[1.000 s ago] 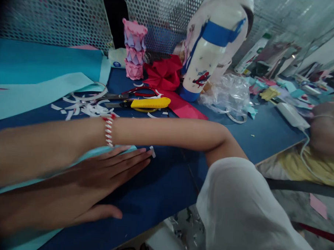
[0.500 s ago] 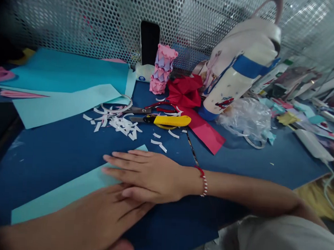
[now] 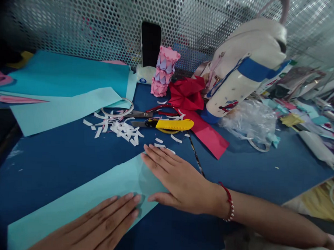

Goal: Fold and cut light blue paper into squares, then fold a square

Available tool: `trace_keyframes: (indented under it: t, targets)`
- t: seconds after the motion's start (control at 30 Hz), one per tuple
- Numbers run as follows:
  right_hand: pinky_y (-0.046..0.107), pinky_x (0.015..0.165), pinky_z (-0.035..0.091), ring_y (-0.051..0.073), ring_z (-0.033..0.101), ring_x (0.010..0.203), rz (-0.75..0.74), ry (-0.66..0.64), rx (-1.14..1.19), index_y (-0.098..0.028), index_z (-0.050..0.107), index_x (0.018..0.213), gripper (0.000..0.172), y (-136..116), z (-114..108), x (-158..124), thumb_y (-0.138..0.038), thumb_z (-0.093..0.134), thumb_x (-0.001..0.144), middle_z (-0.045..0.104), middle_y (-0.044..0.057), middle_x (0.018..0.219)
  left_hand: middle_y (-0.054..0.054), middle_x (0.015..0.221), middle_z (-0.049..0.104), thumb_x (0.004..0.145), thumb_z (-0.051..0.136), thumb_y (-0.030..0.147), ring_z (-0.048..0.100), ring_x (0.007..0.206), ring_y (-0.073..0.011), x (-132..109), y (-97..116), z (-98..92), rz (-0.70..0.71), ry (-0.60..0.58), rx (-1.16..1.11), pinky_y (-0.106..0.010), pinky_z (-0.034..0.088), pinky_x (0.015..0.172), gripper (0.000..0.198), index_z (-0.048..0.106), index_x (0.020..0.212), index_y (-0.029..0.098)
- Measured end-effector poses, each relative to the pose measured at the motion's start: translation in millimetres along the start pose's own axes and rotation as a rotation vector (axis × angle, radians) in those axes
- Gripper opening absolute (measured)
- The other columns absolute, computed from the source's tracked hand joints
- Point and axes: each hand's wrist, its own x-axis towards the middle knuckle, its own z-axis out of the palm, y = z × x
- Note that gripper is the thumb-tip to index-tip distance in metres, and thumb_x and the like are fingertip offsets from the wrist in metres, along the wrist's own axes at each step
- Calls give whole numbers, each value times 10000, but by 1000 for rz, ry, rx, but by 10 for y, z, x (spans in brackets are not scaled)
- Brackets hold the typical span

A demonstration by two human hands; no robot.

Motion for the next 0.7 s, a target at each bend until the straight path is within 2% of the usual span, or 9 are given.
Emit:
trace_keyframes:
  t: [0.07,0.13,0.23,0.33,0.47,0.53,0.7]
  targets:
    - [473,1426,317,266,193,1781,-20,45,7,-2,264,1781,956,8,-37,19,-725,365,1165,301,239,1858,-7,1597,720,1216,390,424,507,1585,-202,16,22,-27,-18,20,1,-368,208,1425,483,744,1487,239]
    - [478,1417,333,288,231,1772,-91,92,-47,1,375,1740,934,-20,-64,38,-714,473,1147,370,251,1828,-21,1531,764,1215,379,411,567,1515,-208,22,46,-60,-14,32,28,-354,262,1389,492,777,1441,232]
    - [444,1369,412,287,458,1669,-274,189,-189,-27,629,1571,669,-118,-73,50,-563,529,1184,609,205,1681,-43,1389,832,1208,339,288,656,1374,-220,18,92,-128,4,41,89,-357,369,1292,510,820,1357,211]
    - [378,1214,555,263,671,1466,-407,306,-354,-44,766,1393,478,-225,-57,41,-427,557,1199,785,158,1465,-54,1337,854,1212,324,258,705,1302,-227,15,142,-203,-18,39,128,-366,435,1197,507,815,1318,195]
    - [352,995,629,273,775,1290,-470,318,-498,-15,780,1354,449,-305,-45,49,-400,665,1153,817,231,1356,-152,1385,830,1199,340,237,775,1275,-299,34,175,-250,-112,60,216,-449,482,1117,441,704,1413,108]
    - [354,951,626,273,799,1225,-479,318,-525,-8,779,1344,465,-329,-46,76,-417,668,1152,818,253,1329,-216,1382,817,1176,358,219,800,1251,-353,52,175,-254,-85,44,275,-492,509,1075,433,662,1431,44]
    - [353,900,619,268,824,1157,-468,328,-556,-27,808,1258,488,-425,-40,156,-445,563,1198,851,206,1246,-271,1344,819,1031,402,84,829,1205,-399,55,212,-264,-20,10,370,-523,605,971,462,741,1334,0]
